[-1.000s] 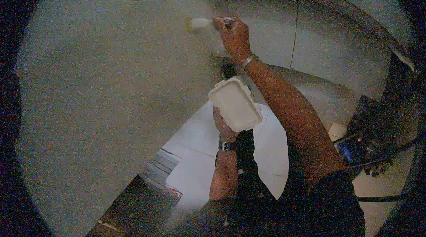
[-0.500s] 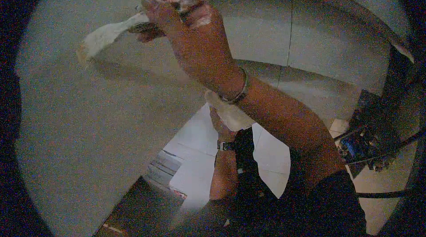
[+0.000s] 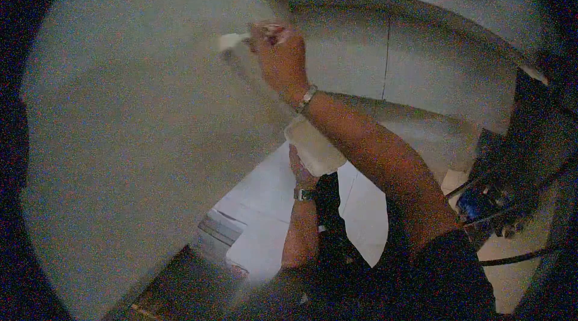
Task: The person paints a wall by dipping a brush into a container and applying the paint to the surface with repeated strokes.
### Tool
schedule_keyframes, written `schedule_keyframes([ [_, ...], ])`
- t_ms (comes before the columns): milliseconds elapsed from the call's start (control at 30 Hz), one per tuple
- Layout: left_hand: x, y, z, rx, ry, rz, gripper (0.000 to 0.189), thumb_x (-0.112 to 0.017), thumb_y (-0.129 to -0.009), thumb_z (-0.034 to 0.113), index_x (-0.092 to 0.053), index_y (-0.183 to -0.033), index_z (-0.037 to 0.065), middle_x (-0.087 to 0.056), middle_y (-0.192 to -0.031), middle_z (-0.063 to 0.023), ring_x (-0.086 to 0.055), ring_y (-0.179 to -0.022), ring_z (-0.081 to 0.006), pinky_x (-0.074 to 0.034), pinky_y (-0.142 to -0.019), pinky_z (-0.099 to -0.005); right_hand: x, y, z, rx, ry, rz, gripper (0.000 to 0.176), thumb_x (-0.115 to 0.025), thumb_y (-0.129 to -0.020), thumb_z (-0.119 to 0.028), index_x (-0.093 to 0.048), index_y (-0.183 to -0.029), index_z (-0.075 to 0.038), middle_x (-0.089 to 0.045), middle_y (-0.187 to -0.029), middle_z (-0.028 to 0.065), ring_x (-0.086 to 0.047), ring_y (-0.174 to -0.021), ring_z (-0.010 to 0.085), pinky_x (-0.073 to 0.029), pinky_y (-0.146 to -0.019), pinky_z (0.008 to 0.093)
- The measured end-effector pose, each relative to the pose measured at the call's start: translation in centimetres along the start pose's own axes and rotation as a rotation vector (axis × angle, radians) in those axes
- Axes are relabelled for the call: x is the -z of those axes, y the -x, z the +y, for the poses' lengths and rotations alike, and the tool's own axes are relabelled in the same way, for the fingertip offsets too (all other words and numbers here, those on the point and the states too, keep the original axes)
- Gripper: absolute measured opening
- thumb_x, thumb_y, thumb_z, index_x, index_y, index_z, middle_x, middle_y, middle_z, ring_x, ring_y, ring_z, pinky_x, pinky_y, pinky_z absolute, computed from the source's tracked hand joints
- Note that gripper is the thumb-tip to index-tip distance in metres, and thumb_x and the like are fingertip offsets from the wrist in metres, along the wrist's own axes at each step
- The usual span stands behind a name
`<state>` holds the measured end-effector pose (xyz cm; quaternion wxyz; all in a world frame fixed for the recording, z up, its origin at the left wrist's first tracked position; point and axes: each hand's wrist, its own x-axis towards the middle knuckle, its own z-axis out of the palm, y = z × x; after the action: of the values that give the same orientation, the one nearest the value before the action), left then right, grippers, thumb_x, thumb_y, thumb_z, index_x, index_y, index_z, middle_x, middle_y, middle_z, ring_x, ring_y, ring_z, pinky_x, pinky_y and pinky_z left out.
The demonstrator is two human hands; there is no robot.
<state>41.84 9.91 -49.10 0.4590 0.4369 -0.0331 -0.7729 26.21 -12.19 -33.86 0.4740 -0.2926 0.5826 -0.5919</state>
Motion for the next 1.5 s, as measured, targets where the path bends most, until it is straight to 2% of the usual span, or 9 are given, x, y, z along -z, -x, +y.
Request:
schedule_keyframes([
  [167,-6.7,2.4,2.0,0.001,0.034,-0.135,0.067,-0.041,-0.091,0.052,-0.026,-0.142,0.011,-0.037,-0.142,-0.0134,-0.042,-0.126,-0.0323,-0.037,-0.102,-0.0517,3.7,3.1,-12.9,0.195,-0.619,-0.143,0.027,-0.055,-0.093,-0.022,-0.061,-0.100,0.004,-0.064,-0.091,0.0135,-0.066,-0.082,0.0186,-0.055,-0.073,0.0313],
  [400,-16.9,7.3,5.2,0.058,0.153,-0.210,0.050,-0.037,-0.095,0.043,-0.038,-0.134,0.011,-0.048,-0.130,-0.0129,-0.053,-0.112,-0.0288,-0.046,-0.092,-0.0483,20.8,9.7,-13.5,0.092,0.137,-0.004,0.029,-0.053,-0.094,-0.023,-0.061,-0.105,0.002,-0.063,-0.097,0.0109,-0.064,-0.090,0.0187,-0.051,-0.083,0.0341],
  [433,-18.2,8.6,5.6,-0.103,-0.201,-0.259,0.058,-0.040,-0.092,0.049,-0.036,-0.136,0.011,-0.047,-0.131,-0.0140,-0.054,-0.110,-0.0299,-0.046,-0.092,-0.0497,22.8,11.3,-12.5,0.109,0.361,-0.014,0.030,-0.052,-0.094,-0.023,-0.062,-0.104,0.003,-0.064,-0.095,0.0101,-0.064,-0.090,0.0174,-0.050,-0.083,0.0337],
  [600,-21.5,10.2,6.7,0.004,-0.031,-0.234,0.063,-0.038,-0.093,0.050,-0.031,-0.139,0.008,-0.047,-0.132,-0.0143,-0.052,-0.115,-0.0292,-0.046,-0.094,-0.0453,25.6,16.0,-17.0,0.019,0.341,-0.271,0.019,-0.063,-0.087,-0.024,-0.069,-0.091,-0.007,-0.067,-0.094,0.0107,-0.063,-0.091,0.0198,-0.047,-0.083,0.0342],
  [667,-22.7,10.6,7.0,-0.019,0.006,-0.321,0.065,-0.042,-0.091,0.051,-0.033,-0.137,0.007,-0.047,-0.132,-0.0154,-0.053,-0.113,-0.0297,-0.048,-0.092,-0.0475,25.6,16.1,-20.9,0.580,0.650,-0.586,0.016,-0.066,-0.083,-0.015,-0.067,-0.097,-0.007,-0.067,-0.100,0.0096,-0.064,-0.093,0.0247,-0.048,-0.087,0.0383],
  [800,-24.9,20.7,6.5,-0.018,-0.133,-0.374,0.068,-0.040,-0.091,0.054,-0.033,-0.137,0.006,-0.047,-0.132,-0.0164,-0.053,-0.114,-0.0310,-0.048,-0.092,-0.0476,25.7,22.8,-25.8,0.995,0.827,-0.868,0.024,-0.067,-0.080,-0.013,-0.063,-0.104,-0.011,-0.064,-0.104,0.0097,-0.061,-0.099,0.0280,-0.049,-0.087,0.0403],
  [1100,-25.2,30.8,8.6,-0.103,-0.158,-0.479,0.064,-0.036,-0.094,0.052,-0.033,-0.138,0.006,-0.049,-0.132,-0.0140,-0.054,-0.115,-0.0258,-0.047,-0.095,-0.0404,20.9,27.7,-34.1,1.457,0.882,-1.242,0.035,-0.065,-0.076,-0.015,-0.059,-0.110,-0.013,-0.062,-0.102,0.0098,-0.059,-0.098,0.0276,-0.051,-0.081,0.0374],
  [1333,-24.6,32.3,7.6,-0.156,-0.054,-0.396,0.060,-0.035,-0.095,0.048,-0.035,-0.136,0.005,-0.049,-0.130,-0.0161,-0.055,-0.112,-0.0293,-0.047,-0.094,-0.0445,21.4,25.9,-31.4,1.412,0.893,-1.333,0.031,-0.064,-0.081,-0.019,-0.060,-0.111,-0.014,-0.061,-0.110,0.0116,-0.058,-0.102,0.0289,-0.049,-0.087,0.0373],
  [1500,-25.3,28.4,7.2,-0.280,-0.058,-0.365,0.057,-0.037,-0.096,0.046,-0.038,-0.134,0.003,-0.054,-0.125,-0.0152,-0.058,-0.109,-0.0244,-0.049,-0.092,-0.0383,22.3,20.5,-27.0,1.069,0.370,-1.004,0.027,-0.065,-0.084,-0.016,-0.063,-0.109,-0.007,-0.066,-0.098,0.0101,-0.064,-0.085,0.0256,-0.052,-0.073,0.0334],
])
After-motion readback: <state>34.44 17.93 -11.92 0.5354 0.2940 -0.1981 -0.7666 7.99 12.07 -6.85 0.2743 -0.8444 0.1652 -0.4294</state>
